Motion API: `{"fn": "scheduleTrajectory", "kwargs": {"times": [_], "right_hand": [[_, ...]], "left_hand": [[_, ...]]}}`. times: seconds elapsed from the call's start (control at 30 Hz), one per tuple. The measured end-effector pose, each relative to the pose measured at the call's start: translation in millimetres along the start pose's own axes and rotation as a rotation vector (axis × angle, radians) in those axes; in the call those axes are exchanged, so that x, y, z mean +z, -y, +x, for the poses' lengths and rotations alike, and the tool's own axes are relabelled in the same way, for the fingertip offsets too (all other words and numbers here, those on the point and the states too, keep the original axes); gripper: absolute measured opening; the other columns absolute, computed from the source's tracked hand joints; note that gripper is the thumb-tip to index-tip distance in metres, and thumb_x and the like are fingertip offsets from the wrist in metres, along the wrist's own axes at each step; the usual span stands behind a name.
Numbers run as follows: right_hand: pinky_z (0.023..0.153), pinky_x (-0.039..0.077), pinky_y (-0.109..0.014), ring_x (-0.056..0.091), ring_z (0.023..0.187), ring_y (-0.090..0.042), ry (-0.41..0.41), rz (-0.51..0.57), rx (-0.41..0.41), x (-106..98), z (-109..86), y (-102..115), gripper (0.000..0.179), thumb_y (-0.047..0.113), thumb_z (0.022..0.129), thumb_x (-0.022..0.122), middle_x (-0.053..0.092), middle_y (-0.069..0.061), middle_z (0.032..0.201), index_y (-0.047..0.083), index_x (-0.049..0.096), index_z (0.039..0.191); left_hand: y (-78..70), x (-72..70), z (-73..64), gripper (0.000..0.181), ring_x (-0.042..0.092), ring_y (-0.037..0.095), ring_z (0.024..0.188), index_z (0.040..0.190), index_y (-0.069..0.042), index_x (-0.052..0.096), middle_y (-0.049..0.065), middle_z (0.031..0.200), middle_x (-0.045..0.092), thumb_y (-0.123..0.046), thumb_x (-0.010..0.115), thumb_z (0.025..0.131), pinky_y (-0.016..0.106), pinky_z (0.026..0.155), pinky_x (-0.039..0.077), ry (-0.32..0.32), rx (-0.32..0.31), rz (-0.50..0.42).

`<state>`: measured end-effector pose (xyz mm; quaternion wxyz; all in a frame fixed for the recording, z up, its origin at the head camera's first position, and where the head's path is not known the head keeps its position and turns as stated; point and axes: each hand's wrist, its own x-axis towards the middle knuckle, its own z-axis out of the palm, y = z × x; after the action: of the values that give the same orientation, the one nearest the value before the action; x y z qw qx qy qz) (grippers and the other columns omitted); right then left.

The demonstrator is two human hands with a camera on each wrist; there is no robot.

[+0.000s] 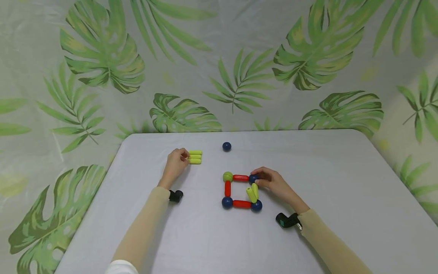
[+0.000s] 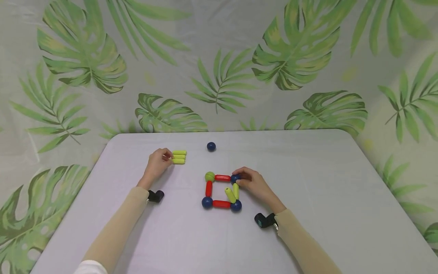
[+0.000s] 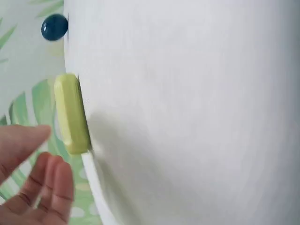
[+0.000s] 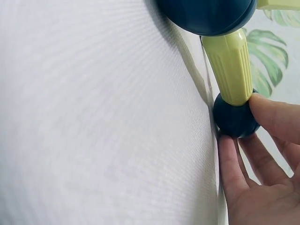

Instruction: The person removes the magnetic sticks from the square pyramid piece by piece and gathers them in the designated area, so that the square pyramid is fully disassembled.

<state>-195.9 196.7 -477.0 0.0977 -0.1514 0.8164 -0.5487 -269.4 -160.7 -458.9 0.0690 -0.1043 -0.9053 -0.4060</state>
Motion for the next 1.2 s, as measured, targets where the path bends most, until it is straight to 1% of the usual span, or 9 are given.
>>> {"fn": "scheduleTrajectory", "kwargs": {"times": [0.1, 0.33, 0.43, 0.53, 0.6, 0.73, 0.9, 1.07, 1.2], "right_hand": [[0.096, 0.043, -0.047, 0.054, 0.11, -0.032, -0.002, -0.001, -0.002, -0.4, -0.1, 0.6, 0.027, 0.003, 0.094, 0.059, 0.056, -0.017, 0.123, 0.001, 0.059, 0.12], [0.096, 0.042, -0.045, 0.054, 0.111, -0.032, -0.002, 0.01, -0.002, -1.5, -0.8, -0.8, 0.028, 0.005, 0.094, 0.059, 0.056, -0.018, 0.124, 0.001, 0.058, 0.122], [0.094, 0.043, -0.043, 0.054, 0.11, -0.032, 0.003, 0.024, -0.011, -1.5, -0.5, -2.1, 0.028, 0.006, 0.094, 0.059, 0.056, -0.018, 0.123, 0.0, 0.058, 0.122], [0.092, 0.044, -0.04, 0.055, 0.109, -0.032, 0.008, 0.033, -0.021, -1.3, -0.3, -2.4, 0.028, 0.006, 0.095, 0.059, 0.057, -0.018, 0.122, 0.0, 0.058, 0.122], [0.091, 0.045, -0.039, 0.055, 0.109, -0.031, 0.011, 0.034, -0.022, -1.1, -0.5, -2.2, 0.028, 0.006, 0.095, 0.059, 0.057, -0.017, 0.121, 0.0, 0.058, 0.122], [0.093, 0.045, -0.04, 0.055, 0.11, -0.032, 0.011, 0.029, -0.017, -0.8, -0.5, -2.2, 0.028, 0.007, 0.095, 0.058, 0.057, -0.017, 0.122, 0.001, 0.057, 0.122], [0.096, 0.042, -0.046, 0.053, 0.113, -0.034, 0.004, 0.029, -0.011, -0.3, 0.5, -3.8, 0.029, 0.005, 0.095, 0.059, 0.056, -0.018, 0.123, -0.001, 0.057, 0.123], [0.097, 0.042, -0.047, 0.053, 0.112, -0.032, -0.005, 0.003, 0.016, 1.1, 0.7, -3.1, 0.029, 0.005, 0.094, 0.059, 0.056, -0.017, 0.124, 0.001, 0.058, 0.123], [0.097, 0.042, -0.046, 0.053, 0.112, -0.032, -0.007, 0.0, 0.022, 1.1, -0.5, 1.2, 0.029, 0.004, 0.094, 0.058, 0.056, -0.017, 0.123, 0.0, 0.058, 0.122]], "left_hand": [[-17.6, 5.4, -7.3, 0.015, 0.062, 0.028, 0.085, 0.094, 0.002, 0.063, 0.016, 0.094, 0.06, 0.008, 0.068, 0.081, 0.036, 0.076, 0.053, 0.062, 0.131, -0.077], [-76.0, 40.4, -37.5, 0.023, 0.061, 0.02, 0.09, 0.108, 0.001, 0.063, 0.017, 0.105, 0.062, 0.002, 0.068, 0.086, 0.028, 0.078, 0.053, 0.446, 0.423, -0.277], [-93.3, 59.3, -48.4, 0.027, 0.061, 0.016, 0.091, 0.114, 0.0, 0.062, 0.017, 0.109, 0.06, 0.001, 0.066, 0.088, 0.027, 0.078, 0.053, 0.561, 0.487, -0.325], [-103.6, 73.3, -56.6, 0.029, 0.059, 0.012, 0.092, 0.118, -0.005, 0.062, 0.013, 0.114, 0.058, -0.001, 0.065, 0.089, 0.024, 0.077, 0.052, 0.612, 0.518, -0.328], [-106.7, 80.2, -60.0, 0.027, 0.057, 0.011, 0.094, 0.116, -0.005, 0.063, 0.008, 0.114, 0.058, -0.002, 0.066, 0.089, 0.022, 0.077, 0.052, 0.609, 0.538, -0.312], [-107.3, 88.2, -63.7, 0.018, 0.057, 0.011, 0.09, 0.102, -0.005, 0.064, 0.003, 0.102, 0.059, -0.004, 0.071, 0.085, 0.018, 0.076, 0.05, 0.523, 0.594, -0.236], [-100.9, 86.1, -64.7, 0.019, 0.059, 0.011, 0.085, 0.093, -0.007, 0.06, 0.0, 0.094, 0.056, -0.002, 0.075, 0.082, 0.018, 0.074, 0.05, 0.413, 0.57, -0.198], [-86.2, 69.7, -61.2, 0.02, 0.06, 0.012, 0.085, 0.097, -0.006, 0.063, 0.002, 0.097, 0.063, -0.001, 0.074, 0.082, 0.026, 0.075, 0.053, 0.331, 0.444, -0.284], [-67.5, 47.1, -55.8, 0.018, 0.061, 0.018, 0.087, 0.096, -0.003, 0.066, 0.006, 0.095, 0.067, 0.002, 0.074, 0.081, 0.032, 0.077, 0.053, 0.19, 0.264, -0.334]]}}
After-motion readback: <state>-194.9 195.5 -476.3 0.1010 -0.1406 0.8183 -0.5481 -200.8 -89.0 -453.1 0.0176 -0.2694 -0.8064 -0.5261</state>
